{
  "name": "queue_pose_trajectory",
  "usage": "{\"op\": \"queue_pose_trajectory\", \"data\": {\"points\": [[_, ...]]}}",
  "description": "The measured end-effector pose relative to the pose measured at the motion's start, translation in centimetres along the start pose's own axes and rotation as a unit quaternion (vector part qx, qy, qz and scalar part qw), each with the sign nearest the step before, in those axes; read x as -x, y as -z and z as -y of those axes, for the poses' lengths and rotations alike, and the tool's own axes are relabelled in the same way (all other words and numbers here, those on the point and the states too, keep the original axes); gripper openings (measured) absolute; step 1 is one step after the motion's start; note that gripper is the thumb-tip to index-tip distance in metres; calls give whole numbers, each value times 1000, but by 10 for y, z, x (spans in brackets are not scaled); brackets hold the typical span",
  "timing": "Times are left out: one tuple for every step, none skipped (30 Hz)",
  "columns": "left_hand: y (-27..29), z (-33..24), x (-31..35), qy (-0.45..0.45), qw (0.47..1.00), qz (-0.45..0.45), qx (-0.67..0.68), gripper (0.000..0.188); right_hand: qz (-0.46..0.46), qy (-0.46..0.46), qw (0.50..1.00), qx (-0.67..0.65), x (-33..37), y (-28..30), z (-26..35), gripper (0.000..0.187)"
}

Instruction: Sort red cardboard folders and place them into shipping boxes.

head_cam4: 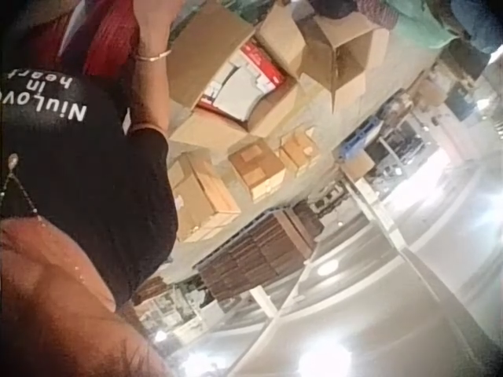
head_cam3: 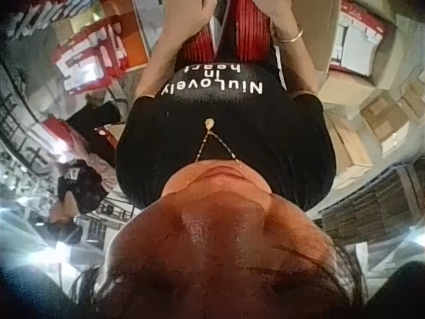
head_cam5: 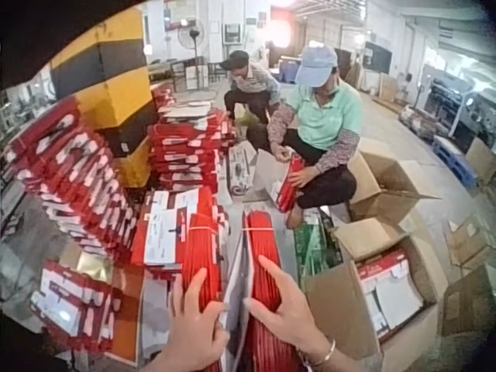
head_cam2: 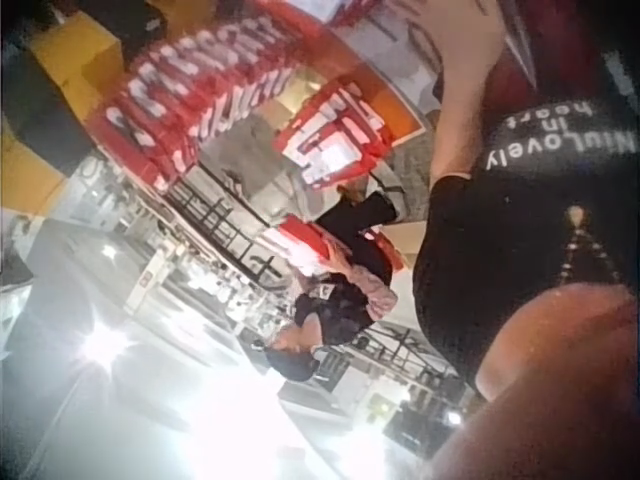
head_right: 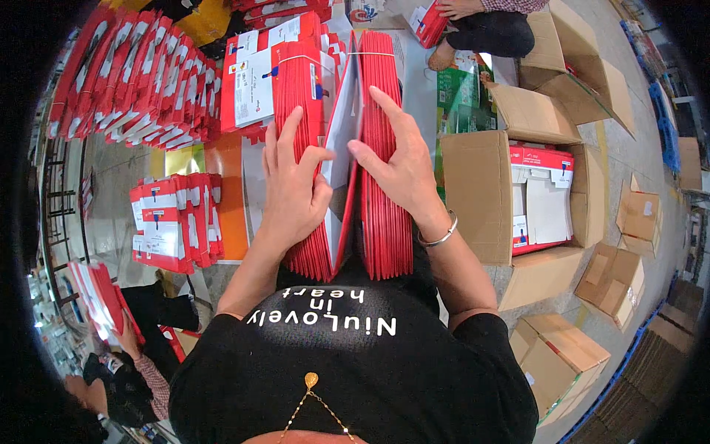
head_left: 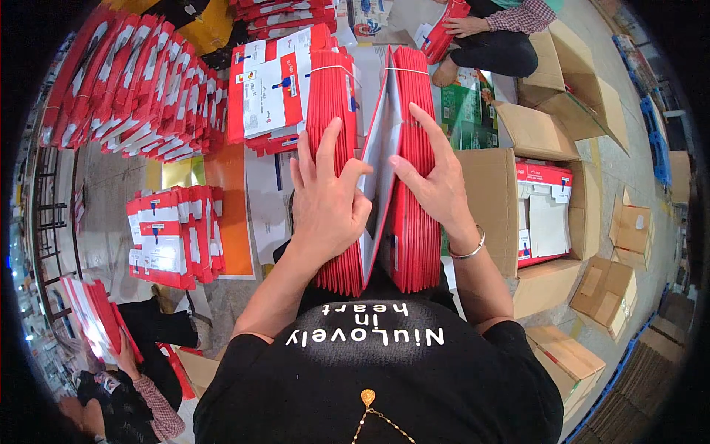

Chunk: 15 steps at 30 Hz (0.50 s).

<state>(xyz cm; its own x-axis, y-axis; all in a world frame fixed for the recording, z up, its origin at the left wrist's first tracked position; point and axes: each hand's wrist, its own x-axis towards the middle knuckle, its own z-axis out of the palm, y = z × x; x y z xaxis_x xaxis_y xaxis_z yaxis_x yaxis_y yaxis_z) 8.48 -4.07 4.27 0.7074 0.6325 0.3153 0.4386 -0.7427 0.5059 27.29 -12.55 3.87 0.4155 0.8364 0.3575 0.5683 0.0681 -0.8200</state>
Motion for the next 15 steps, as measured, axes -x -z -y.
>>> {"op": "queue_pose_trajectory", "data": {"points": [[-1, -2, 0, -6, 999, 29, -44, 32, 12, 2, 1000, 5, 1, 0, 3, 71], [-2, -5, -3, 13, 1000, 26, -12, 31, 23, 8, 1000, 9, -2, 0, 5, 71], [-1, -8, -6, 12, 1000, 24, -14, 31, 23, 11, 1000, 8, -4, -3, 4, 71], [0, -12, -8, 15, 999, 24, -23, 34, 22, 8, 1000, -7, -6, -5, 2, 70], [0, -14, -8, 19, 999, 26, -30, 37, 22, 3, 1000, -21, -5, -7, 0, 69], [-1, -13, -7, 26, 999, 30, -14, 38, 23, -5, 999, -28, -4, -7, 1, 66], [0, -11, -7, 27, 999, 29, -14, 38, 24, -4, 999, -28, -4, -7, -1, 66], [0, -9, -7, 18, 1000, 22, -1, 36, 10, 5, 999, -31, -4, -6, -5, 65], [0, -7, -8, 10, 1000, 15, 12, 34, -3, 14, 999, -33, -4, -6, -8, 65], [-2, -2, -7, 9, 1000, 15, 12, 34, -4, 14, 999, -32, -3, -6, -9, 65], [-5, 3, -7, -3, 999, -27, 41, 30, -8, 15, 999, -27, -2, -7, -9, 64], [-7, 7, -6, -14, 995, -69, 69, 27, -13, 15, 1000, -22, -1, -7, -9, 63], [-8, 7, -5, -14, 995, -69, 70, 27, -13, 15, 1000, -21, -2, -7, -7, 63], [-6, 4, -4, -36, 999, -34, 20, 24, 2, 5, 1000, -23, -3, -8, -2, 63], [-4, 0, -5, -58, 998, 2, -29, 21, 18, -5, 1000, -24, -4, -8, 3, 63]]}}
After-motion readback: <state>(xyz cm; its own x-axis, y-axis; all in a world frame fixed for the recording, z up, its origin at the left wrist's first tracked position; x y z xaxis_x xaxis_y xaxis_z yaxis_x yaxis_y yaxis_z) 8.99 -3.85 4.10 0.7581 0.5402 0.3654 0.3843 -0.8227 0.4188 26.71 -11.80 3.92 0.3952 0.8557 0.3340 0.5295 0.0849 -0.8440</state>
